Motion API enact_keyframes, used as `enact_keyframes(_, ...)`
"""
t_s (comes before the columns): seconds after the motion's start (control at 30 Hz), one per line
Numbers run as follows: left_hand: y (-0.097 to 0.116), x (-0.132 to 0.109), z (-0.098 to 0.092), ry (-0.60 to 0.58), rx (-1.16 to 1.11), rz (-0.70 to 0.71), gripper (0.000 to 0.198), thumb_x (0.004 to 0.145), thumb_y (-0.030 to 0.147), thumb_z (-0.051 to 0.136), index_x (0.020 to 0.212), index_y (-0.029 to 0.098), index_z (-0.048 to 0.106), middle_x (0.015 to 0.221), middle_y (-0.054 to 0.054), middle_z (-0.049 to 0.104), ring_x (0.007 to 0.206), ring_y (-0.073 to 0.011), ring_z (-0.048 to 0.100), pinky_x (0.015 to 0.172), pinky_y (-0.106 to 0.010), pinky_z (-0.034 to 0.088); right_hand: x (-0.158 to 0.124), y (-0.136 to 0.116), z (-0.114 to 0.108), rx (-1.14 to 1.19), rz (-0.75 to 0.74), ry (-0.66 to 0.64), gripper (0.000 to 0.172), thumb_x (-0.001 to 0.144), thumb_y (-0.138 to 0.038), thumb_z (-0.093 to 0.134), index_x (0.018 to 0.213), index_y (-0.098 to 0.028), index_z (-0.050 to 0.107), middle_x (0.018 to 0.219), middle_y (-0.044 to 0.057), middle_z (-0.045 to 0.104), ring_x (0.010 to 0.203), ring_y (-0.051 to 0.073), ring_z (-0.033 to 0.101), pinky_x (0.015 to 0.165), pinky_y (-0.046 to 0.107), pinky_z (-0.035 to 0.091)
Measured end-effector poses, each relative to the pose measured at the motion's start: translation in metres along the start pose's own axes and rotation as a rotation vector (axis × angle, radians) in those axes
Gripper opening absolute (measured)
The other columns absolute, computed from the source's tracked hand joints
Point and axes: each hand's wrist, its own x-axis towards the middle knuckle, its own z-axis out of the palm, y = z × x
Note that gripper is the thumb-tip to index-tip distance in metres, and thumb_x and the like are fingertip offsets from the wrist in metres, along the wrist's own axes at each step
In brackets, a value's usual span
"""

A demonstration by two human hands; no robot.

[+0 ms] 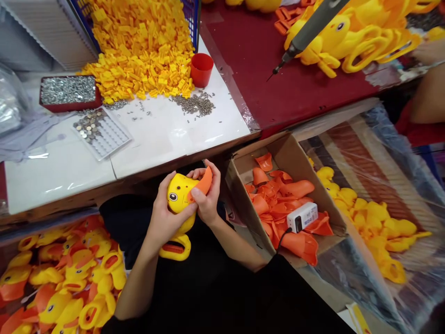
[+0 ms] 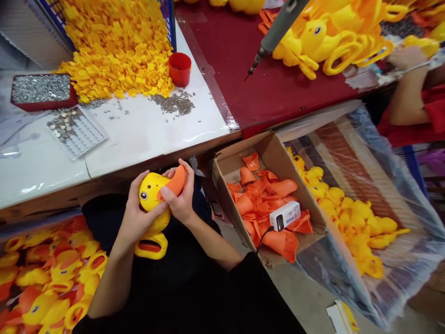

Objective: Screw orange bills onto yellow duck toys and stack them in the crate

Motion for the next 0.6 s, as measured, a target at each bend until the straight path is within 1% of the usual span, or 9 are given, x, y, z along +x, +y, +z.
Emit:
enact_keyframes(0.17,0.005,-0.001,-0.006,-0.018,0.057,0.023,0.081,0.079,0.044,0.084,0.150,0.029,0.047,0.154,-0.013,0.053,0.139,-0.0325,0.058,0.116,-0.049,0.048,0.000,-0.008,0.008,0.068,0.025,0.022,0.066,0.075,-0.048,0.080,0.131,-0.032,0.049,0.098,0.001,0.054,0.094,0.021,0.062,0.099,0.046,0.056)
enact_keyframes(0.27,0.005,-0.001,-0.006,-0.050,0.050,0.002,0.081,0.078,0.043,0.085,0.149,0.030,0.048,0.154,-0.012,0.052,0.139,-0.0324,0.058,0.116,-0.049,0.048,0.005,-0.007,0.005,0.074,0.040,0.023,0.069,0.076,-0.050,0.080,0.133,-0.033,0.046,0.098,0.000,0.053,0.088,0.019,0.063,0.093,0.045,0.058)
enact_keyframes(0.37,0.002,0.001,-0.004,-0.067,-0.018,-0.025,0.079,0.075,0.044,0.087,0.144,0.029,0.052,0.150,-0.011,0.056,0.133,-0.0310,0.062,0.110,-0.045,0.053,0.009,-0.006,-0.003,0.050,0.036,-0.044,0.074,0.073,-0.053,0.082,0.134,-0.033,0.045,0.097,-0.001,0.052,0.084,0.019,0.063,0.089,0.046,0.059)
enact_keyframes(0.4,0.000,0.003,-0.004,-0.074,-0.046,-0.031,0.078,0.074,0.045,0.087,0.142,0.029,0.053,0.148,-0.011,0.058,0.130,-0.0305,0.064,0.107,-0.044,0.055,0.010,-0.007,-0.005,0.037,0.027,-0.062,0.075,0.073,-0.054,0.082,0.134,-0.033,0.044,0.096,-0.001,0.052,0.084,0.019,0.063,0.089,0.046,0.059)
enact_keyframes(0.47,-0.004,0.006,-0.006,-0.101,-0.098,-0.044,0.078,0.072,0.048,0.088,0.139,0.028,0.056,0.144,-0.011,0.061,0.126,-0.0305,0.066,0.103,-0.043,0.057,0.010,-0.009,-0.008,0.001,-0.008,-0.055,0.075,0.073,-0.053,0.082,0.135,-0.033,0.044,0.096,-0.001,0.051,0.083,0.019,0.062,0.089,0.047,0.059)
enact_keyframes(0.53,-0.006,0.007,-0.009,-0.136,-0.124,-0.066,0.077,0.072,0.052,0.087,0.139,0.027,0.057,0.142,-0.011,0.062,0.124,-0.0319,0.066,0.103,-0.044,0.057,0.007,-0.010,-0.008,-0.027,-0.061,-0.014,0.077,0.074,-0.053,0.082,0.136,-0.033,0.042,0.097,-0.001,0.052,0.084,0.019,0.062,0.091,0.049,0.059)
enact_keyframes(0.6,-0.006,0.006,-0.013,-0.150,-0.102,-0.089,0.077,0.074,0.057,0.084,0.140,0.026,0.058,0.143,-0.011,0.062,0.126,-0.0340,0.065,0.106,-0.047,0.055,0.002,-0.005,-0.006,-0.036,-0.097,-0.008,0.082,0.071,-0.054,0.084,0.138,-0.033,0.042,0.097,0.000,0.054,0.084,0.020,0.061,0.090,0.049,0.059)
